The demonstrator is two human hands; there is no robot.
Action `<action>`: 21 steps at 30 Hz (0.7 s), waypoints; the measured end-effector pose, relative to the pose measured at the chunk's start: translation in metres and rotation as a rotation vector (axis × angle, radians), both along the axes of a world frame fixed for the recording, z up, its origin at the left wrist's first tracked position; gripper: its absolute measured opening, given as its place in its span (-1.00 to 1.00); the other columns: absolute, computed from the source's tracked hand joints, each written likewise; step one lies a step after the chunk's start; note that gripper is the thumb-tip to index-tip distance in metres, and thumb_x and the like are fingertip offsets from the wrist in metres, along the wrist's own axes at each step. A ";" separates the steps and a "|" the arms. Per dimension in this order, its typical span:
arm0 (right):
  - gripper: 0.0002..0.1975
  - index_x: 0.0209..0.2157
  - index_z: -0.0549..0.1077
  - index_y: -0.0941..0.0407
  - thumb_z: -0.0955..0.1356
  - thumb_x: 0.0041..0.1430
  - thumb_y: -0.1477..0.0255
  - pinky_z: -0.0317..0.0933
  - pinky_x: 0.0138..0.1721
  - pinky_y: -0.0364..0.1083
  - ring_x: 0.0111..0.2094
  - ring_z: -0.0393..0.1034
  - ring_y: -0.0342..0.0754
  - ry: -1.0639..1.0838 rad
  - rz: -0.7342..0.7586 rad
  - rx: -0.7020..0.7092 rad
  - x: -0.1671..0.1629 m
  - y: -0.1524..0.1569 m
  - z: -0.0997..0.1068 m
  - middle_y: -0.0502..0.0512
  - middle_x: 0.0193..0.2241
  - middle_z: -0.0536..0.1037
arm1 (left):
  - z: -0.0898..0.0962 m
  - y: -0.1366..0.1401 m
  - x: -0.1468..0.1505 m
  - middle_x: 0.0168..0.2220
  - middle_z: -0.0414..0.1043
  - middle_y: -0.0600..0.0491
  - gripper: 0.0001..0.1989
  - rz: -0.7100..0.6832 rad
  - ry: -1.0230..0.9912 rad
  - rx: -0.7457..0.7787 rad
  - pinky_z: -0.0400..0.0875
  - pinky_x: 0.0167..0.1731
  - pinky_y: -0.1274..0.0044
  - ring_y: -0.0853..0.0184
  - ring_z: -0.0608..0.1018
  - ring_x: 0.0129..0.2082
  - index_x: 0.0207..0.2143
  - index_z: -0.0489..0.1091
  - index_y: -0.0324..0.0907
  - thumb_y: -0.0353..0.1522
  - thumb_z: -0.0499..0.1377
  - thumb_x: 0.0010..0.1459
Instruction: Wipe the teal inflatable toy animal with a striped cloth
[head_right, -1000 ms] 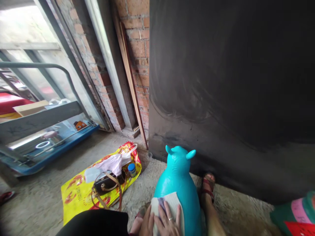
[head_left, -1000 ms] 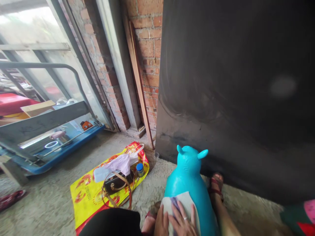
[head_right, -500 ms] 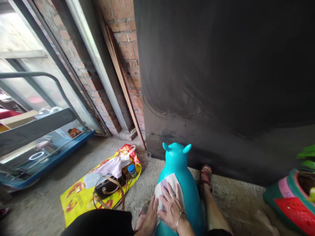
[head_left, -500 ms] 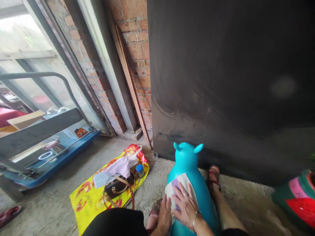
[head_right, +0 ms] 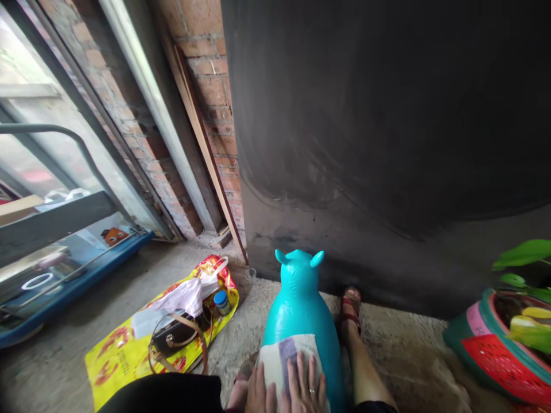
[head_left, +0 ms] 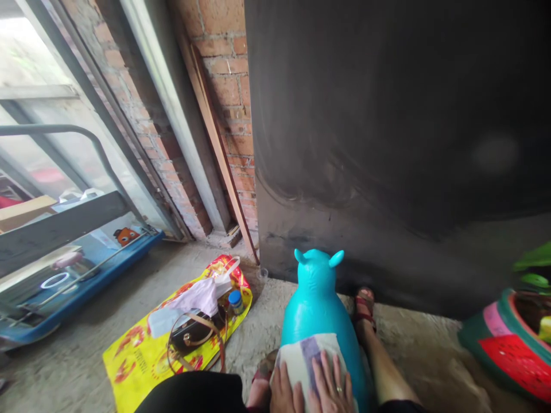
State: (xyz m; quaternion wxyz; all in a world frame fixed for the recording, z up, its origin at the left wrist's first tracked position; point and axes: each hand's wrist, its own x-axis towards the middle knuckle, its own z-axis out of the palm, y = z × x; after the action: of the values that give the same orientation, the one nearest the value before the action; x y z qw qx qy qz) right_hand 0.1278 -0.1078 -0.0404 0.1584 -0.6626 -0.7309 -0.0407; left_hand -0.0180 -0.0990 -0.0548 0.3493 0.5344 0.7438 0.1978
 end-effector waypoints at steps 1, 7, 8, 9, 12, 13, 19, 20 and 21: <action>-0.47 0.19 0.25 -0.12 0.25 0.17 0.21 0.05 0.14 0.40 0.27 0.00 0.34 0.012 -0.007 0.024 -0.004 0.012 0.003 0.06 0.23 0.23 | 0.004 0.010 0.000 0.37 -0.07 -0.15 -0.21 -0.007 -0.003 -0.012 -0.16 0.34 0.49 0.17 -0.01 0.37 0.28 -0.03 -0.41 -0.07 -0.19 0.12; -0.43 0.29 0.02 -0.10 0.16 0.26 0.24 -0.11 0.22 0.40 0.34 -0.21 0.26 0.057 0.006 -0.072 0.001 0.080 0.048 -0.02 0.33 -0.05 | 0.051 0.072 0.012 0.38 -0.10 -0.11 -0.24 -0.022 -0.030 -0.039 -0.06 0.31 0.43 0.21 -0.02 0.37 0.31 -0.10 -0.32 -0.06 -0.18 0.17; -0.44 0.29 0.01 -0.09 0.15 0.27 0.24 -0.13 0.23 0.38 0.34 -0.23 0.25 0.059 0.006 -0.101 0.003 0.086 0.055 -0.03 0.34 -0.07 | 0.057 0.079 0.014 0.37 -0.08 -0.10 -0.26 -0.018 -0.026 -0.044 -0.03 0.31 0.40 0.20 -0.02 0.37 0.31 -0.09 -0.29 -0.07 -0.17 0.18; -0.44 0.29 0.01 -0.09 0.15 0.27 0.25 -0.15 0.24 0.37 0.34 -0.24 0.24 0.061 0.008 -0.123 0.005 0.092 0.061 -0.04 0.34 -0.08 | 0.062 0.083 0.017 0.37 -0.06 -0.11 -0.28 -0.015 -0.021 -0.047 -0.02 0.30 0.38 0.18 -0.01 0.37 0.31 -0.08 -0.27 -0.08 -0.17 0.19; -0.43 0.29 -0.01 -0.10 0.15 0.27 0.26 -0.18 0.27 0.33 0.35 -0.26 0.22 0.059 0.015 -0.151 0.007 0.095 0.070 -0.06 0.34 -0.13 | 0.066 0.084 0.018 0.38 -0.10 -0.10 -0.31 -0.032 -0.018 -0.037 -0.07 0.31 0.42 0.24 -0.03 0.37 0.31 -0.11 -0.30 -0.12 -0.18 0.22; -0.43 0.29 -0.01 -0.10 0.16 0.26 0.27 -0.17 0.27 0.32 0.35 -0.26 0.21 0.056 0.008 -0.149 0.007 0.092 0.070 -0.06 0.34 -0.13 | 0.064 0.080 0.017 0.38 -0.12 -0.09 -0.31 -0.042 -0.013 -0.031 -0.10 0.32 0.45 0.27 -0.04 0.37 0.32 -0.12 -0.31 -0.14 -0.19 0.22; -0.47 0.17 0.30 0.08 0.22 0.20 0.21 0.06 0.17 0.30 0.26 0.06 0.26 -0.025 -0.074 -0.034 0.004 0.021 0.033 0.19 0.24 0.17 | 0.021 0.026 0.005 0.36 -0.04 -0.10 -0.36 -0.132 0.173 0.140 0.08 0.28 0.37 0.22 0.08 0.34 0.27 0.06 -0.33 -0.18 -0.11 0.20; -0.48 0.13 0.35 0.13 0.22 0.19 0.22 0.08 0.15 0.30 0.23 0.12 0.27 -0.043 -0.110 -0.003 0.003 0.005 0.025 0.25 0.21 0.23 | 0.012 0.016 0.004 0.33 0.03 -0.12 -0.37 -0.158 0.229 0.201 0.14 0.25 0.36 0.20 0.13 0.32 0.24 0.13 -0.31 -0.18 -0.07 0.18; -0.50 0.09 0.40 0.17 0.22 0.19 0.23 0.09 0.15 0.30 0.20 0.17 0.29 -0.054 -0.160 0.024 0.001 -0.009 0.018 0.30 0.17 0.28 | 0.004 0.006 0.005 0.30 0.10 -0.15 -0.39 -0.173 0.287 0.266 0.19 0.22 0.35 0.17 0.19 0.30 0.21 0.19 -0.30 -0.19 -0.02 0.16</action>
State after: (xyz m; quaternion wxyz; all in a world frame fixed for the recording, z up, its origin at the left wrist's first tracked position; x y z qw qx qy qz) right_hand 0.1290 -0.1169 -0.0220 0.1429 -0.7154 -0.6792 -0.0800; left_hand -0.0132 -0.0927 -0.0509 0.1820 0.6604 0.7045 0.1855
